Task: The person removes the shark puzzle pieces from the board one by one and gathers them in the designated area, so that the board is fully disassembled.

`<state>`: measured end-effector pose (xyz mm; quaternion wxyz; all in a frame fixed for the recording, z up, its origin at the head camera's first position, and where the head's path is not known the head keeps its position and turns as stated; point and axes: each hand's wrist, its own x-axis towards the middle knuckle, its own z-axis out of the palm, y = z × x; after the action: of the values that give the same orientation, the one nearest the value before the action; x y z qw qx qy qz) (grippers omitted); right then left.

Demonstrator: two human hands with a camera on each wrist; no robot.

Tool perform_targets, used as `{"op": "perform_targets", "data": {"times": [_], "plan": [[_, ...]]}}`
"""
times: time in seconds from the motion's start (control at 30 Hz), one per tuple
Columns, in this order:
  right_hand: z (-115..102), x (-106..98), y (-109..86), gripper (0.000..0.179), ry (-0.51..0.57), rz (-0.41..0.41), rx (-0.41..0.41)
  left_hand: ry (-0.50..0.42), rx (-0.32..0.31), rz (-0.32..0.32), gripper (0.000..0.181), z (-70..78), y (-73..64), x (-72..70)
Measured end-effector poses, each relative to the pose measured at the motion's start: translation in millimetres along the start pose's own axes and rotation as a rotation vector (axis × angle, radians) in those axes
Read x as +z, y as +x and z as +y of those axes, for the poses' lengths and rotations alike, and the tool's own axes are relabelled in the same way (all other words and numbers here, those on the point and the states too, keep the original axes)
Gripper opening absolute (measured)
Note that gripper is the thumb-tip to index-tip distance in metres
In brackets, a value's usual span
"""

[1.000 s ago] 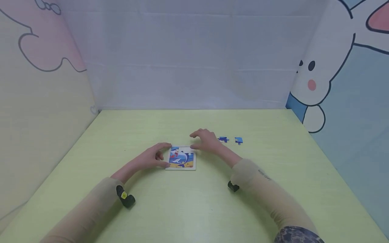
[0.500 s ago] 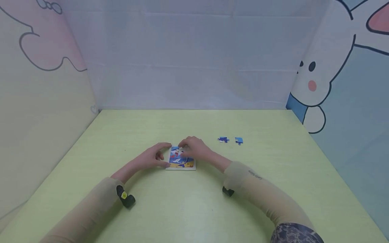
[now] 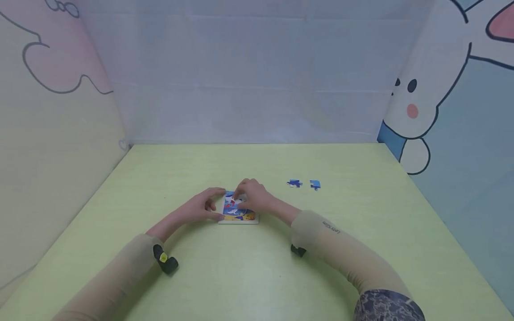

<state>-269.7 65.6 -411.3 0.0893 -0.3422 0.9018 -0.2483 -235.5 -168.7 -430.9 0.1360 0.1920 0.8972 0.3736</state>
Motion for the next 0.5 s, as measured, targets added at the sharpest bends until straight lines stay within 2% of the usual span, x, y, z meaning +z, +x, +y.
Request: {"op": "perform_targets", "data": {"times": [0.17,0.4,0.5], "plan": [[-2.4,-0.8,1.0,0.024,0.035,0.015,-0.012,-0.006,0.0,-0.003,0.081,-0.5,0.6,0.4],[-4.9,-1.0,5.1,0.045,0.028,0.045,0.015,-0.002,-0.002,-0.003,0.081,-0.6,1.1,0.0],[-5.3,-0.7,8.7,0.042,0.007,0.046,-0.004,-0.004,0.0,-0.004,0.081,0.2,0.3,-0.7]]}}
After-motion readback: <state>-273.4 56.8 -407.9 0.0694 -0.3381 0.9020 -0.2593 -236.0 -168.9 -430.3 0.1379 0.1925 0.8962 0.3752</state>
